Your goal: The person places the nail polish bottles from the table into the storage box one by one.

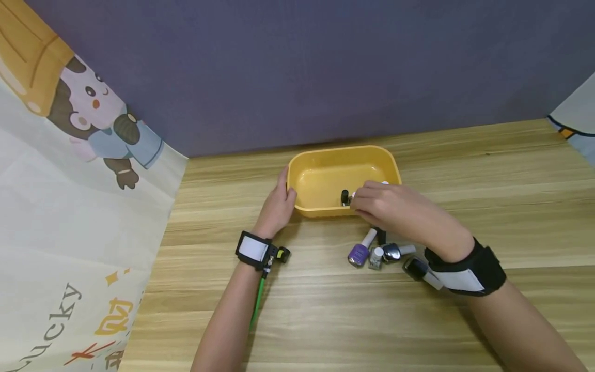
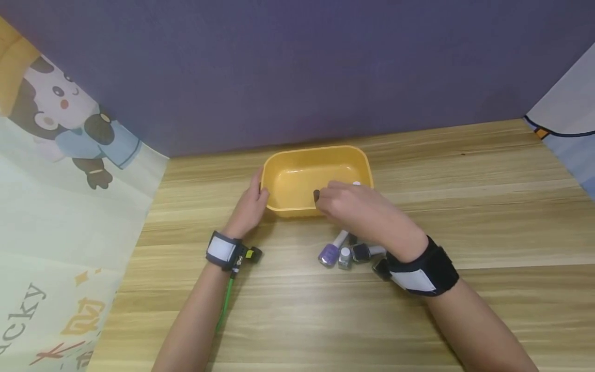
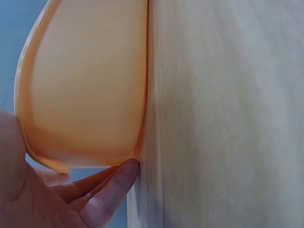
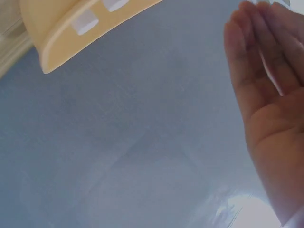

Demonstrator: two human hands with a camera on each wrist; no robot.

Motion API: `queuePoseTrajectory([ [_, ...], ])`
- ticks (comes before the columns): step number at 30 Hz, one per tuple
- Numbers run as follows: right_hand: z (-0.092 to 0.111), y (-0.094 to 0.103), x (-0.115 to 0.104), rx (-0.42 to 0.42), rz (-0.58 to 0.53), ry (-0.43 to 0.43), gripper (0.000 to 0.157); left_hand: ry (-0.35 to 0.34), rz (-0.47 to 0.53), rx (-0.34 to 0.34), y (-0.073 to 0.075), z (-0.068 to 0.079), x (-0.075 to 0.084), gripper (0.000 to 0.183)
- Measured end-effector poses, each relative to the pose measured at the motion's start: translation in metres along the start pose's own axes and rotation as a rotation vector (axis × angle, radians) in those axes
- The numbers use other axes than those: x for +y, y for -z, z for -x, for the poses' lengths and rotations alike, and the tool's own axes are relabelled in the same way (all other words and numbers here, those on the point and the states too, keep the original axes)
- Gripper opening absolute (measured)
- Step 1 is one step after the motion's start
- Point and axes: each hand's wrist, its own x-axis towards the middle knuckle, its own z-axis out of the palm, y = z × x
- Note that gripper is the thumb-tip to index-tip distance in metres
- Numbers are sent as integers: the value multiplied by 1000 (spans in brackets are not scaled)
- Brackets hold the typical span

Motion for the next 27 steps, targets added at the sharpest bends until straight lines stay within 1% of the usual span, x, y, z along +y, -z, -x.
queuePoseTrajectory([
  [3,1,2,-3,-63,-45,-6,18,-1,-4,0,0,1,0,59],
  [6,3,4,-5,-152,-104,-11,22,3,-4,-6,0,1,0,59],
  [8,5,6,-7,-215,-144,-30,20,7,4,-7,0,2,1,59],
  [12,7,9,-11,-348,-239,-99,11,5,-3,-6,0,1,2,59],
  [16,9,11,-14,-458,-358,-173,10,-2,-7,-12,0,1,2,59],
  [18,9,11,-15,-490,-391,-203,10,-5,-9,-11,1,1,1,59],
  [21,9,11,-15,-517,-405,-238,12,-12,-17,-2,1,0,2,59],
  [24,9,9,-15,-554,-407,-280,19,-20,-16,6,1,0,2,59],
  [27,7,6,-15,-610,-400,-328,26,-19,-7,2,1,0,1,60],
])
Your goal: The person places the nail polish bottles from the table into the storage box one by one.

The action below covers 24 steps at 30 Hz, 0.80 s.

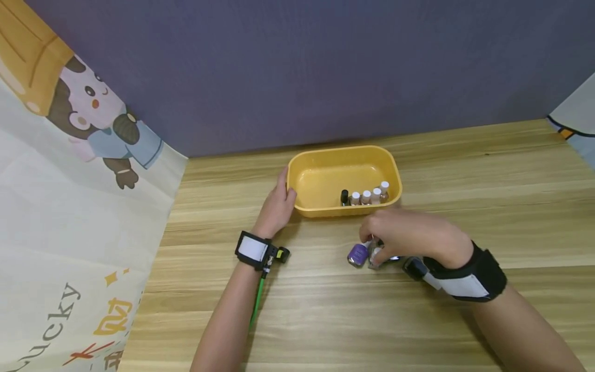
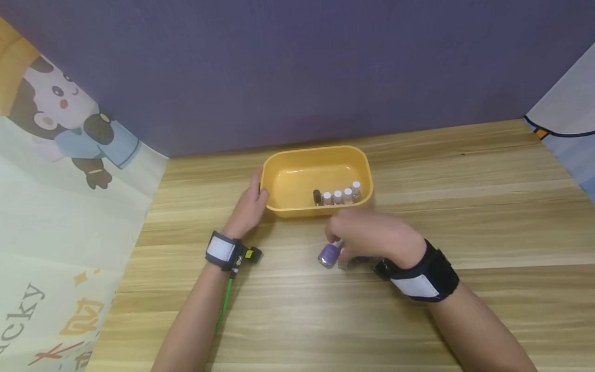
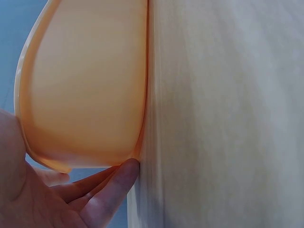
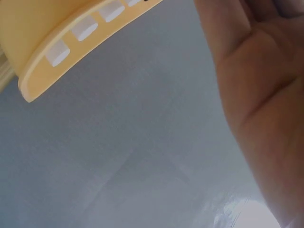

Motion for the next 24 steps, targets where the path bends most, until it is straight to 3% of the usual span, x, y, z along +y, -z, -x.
queuePoseTrajectory([
  [4,-3,-2,1,-37,10,-31,31,8,14,-9,0,1,0,59],
  [14,-3,-4,3,-26,15,57,12,16,-14,-11,1,0,2,59],
  [20,-3,-5,4,10,23,114,26,17,-14,-9,1,1,1,59],
  [24,-3,-5,5,40,44,165,28,15,-13,-6,1,1,0,59],
])
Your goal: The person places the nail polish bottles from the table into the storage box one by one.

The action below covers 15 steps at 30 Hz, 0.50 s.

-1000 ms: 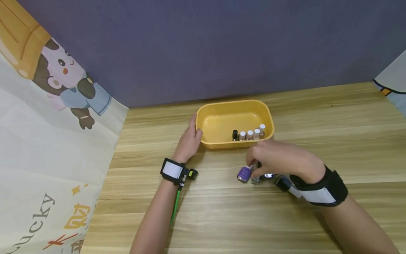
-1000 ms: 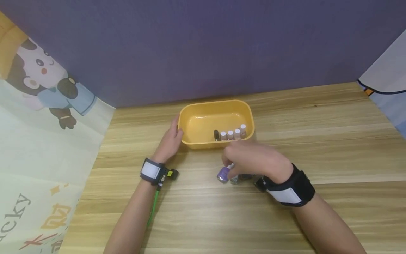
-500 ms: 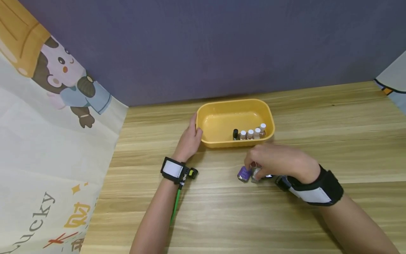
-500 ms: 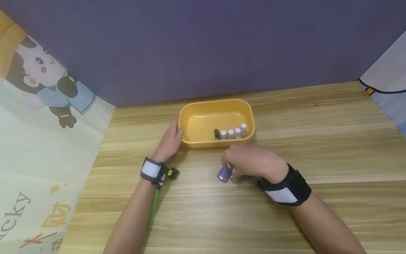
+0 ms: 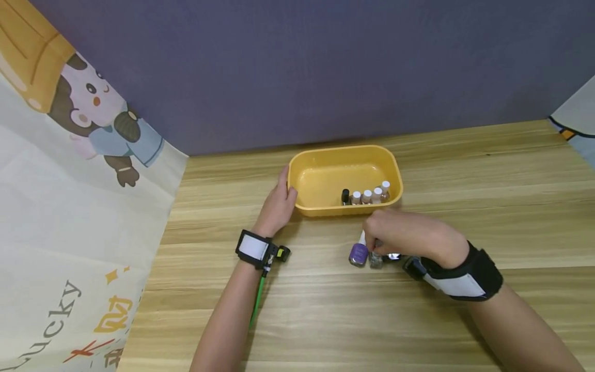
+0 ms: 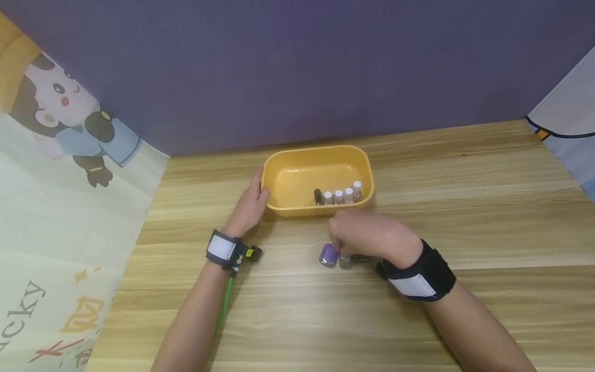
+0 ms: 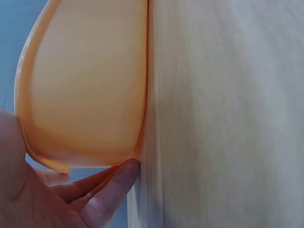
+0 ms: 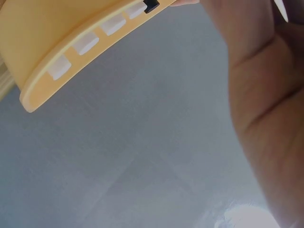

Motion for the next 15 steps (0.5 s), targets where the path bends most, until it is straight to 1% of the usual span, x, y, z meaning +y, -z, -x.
queuePoseTrajectory([
  [4,2,2,0,29,-6,24,25,3,12,-8,0,0,0,59],
  [9,5,5,0,78,-3,22,32,2,17,-10,0,-1,0,58],
  [15,12,14,3,136,50,3,25,0,8,-5,0,-1,0,59],
])
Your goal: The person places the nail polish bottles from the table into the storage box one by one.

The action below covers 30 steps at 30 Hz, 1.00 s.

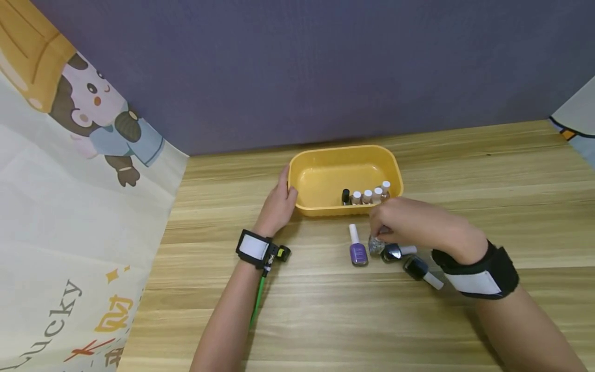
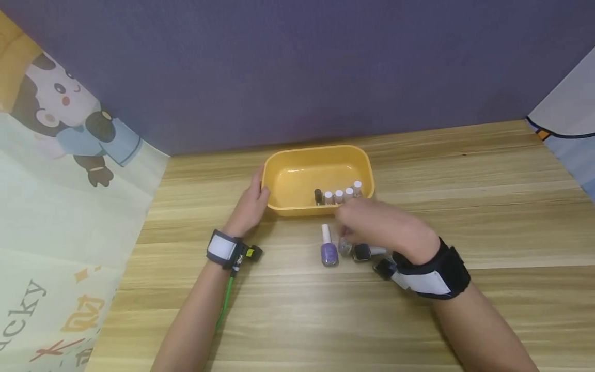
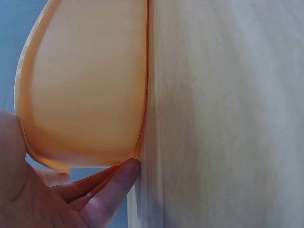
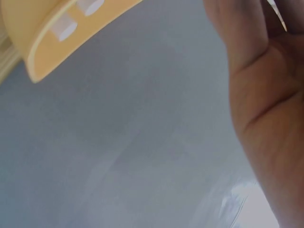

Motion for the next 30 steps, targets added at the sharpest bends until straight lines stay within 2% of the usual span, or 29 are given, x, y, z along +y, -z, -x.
queuePoseTrajectory([
  [6,7,10,7,61,38,4,27,2,7,-2,0,0,1,59],
  [13,14,20,15,156,28,14,16,7,11,-6,0,-1,2,59],
  [20,23,27,20,259,92,20,17,0,-44,13,-1,-1,1,60],
  [30,27,37,28,517,234,100,21,6,-23,8,-1,-1,0,60],
])
